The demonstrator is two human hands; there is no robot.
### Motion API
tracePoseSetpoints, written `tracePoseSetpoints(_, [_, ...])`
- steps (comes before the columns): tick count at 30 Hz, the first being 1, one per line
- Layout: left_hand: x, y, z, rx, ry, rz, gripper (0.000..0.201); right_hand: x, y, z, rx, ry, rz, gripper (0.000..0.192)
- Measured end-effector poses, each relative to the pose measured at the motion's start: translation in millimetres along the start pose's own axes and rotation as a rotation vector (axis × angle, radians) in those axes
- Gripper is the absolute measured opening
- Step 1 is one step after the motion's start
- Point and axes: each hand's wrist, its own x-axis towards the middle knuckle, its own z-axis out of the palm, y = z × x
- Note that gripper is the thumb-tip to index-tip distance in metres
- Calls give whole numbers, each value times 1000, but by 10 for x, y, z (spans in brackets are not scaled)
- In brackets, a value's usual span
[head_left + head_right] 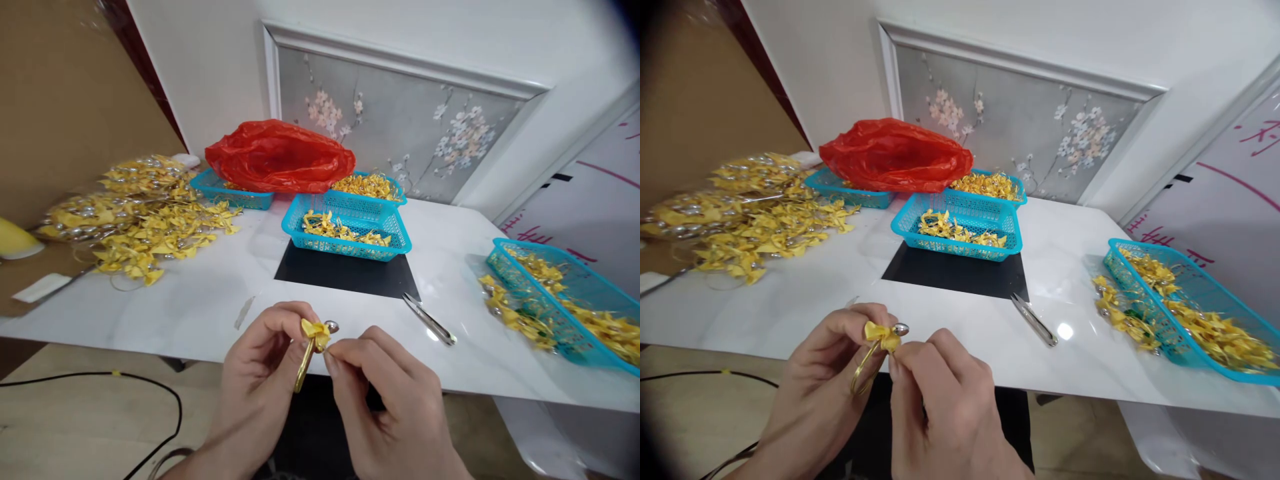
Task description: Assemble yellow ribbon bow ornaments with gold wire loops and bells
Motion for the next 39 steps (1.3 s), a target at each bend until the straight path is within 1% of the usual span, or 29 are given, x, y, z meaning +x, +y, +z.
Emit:
tracePoseSetpoints(3, [-3, -15, -1, 28, 1, 10, 18, -2, -11, 13, 24, -11, 7, 17])
tracePoseSetpoints(6, [-3, -18, 16, 103, 13, 82, 18, -18, -25, 38, 19, 5, 21, 15])
tracePoseSetpoints(9, [-15, 0, 55, 180, 52, 175, 21, -24, -42, 52, 39, 25, 87, 14])
tracePoseSetpoints(11, [-32, 20, 83, 169, 85, 201, 23, -15, -46, 44, 125, 18, 132, 14])
tracePoseSetpoints(13, [-50, 40, 103, 140, 116, 188, 25, 0, -38, 28, 209, 10, 168, 13])
tracePoseSetpoints(15, [-63, 53, 106, 129, 127, 128, 25, 9, -20, 13, 248, 8, 193, 13])
tracePoseSetpoints(19, [-71, 51, 62, 87, 73, -12, 18, 1, 10, 10, 268, -4, 194, 13])
tracePoseSetpoints(21, [-73, 41, 32, 45, 41, -54, 16, -5, 14, 12, 246, 5, 183, 14])
tracePoseSetpoints(25, [-70, 48, 9, 41, 35, -112, 17, -9, 8, 10, 211, 17, 154, 16])
tracePoseSetpoints(27, [-60, 68, 21, 69, 38, -108, 16, -10, 4, 2, 219, 19, 165, 16])
tracePoseSetpoints(30, [-42, 97, 47, 137, 36, -86, 15, -4, 2, -29, 252, 6, 232, 16])
tracePoseSetpoints(34, [-43, 109, 54, 304, 70, -9, 20, 17, 8, -91, 318, -61, 294, 21])
tracePoseSetpoints(37, [-59, 104, 39, 390, 54, 76, 24, 31, 19, -106, 297, -48, 262, 22])
tracePoseSetpoints(39, [-62, 108, 30, 418, 25, 85, 24, 40, 32, -90, 159, 20, 177, 17])
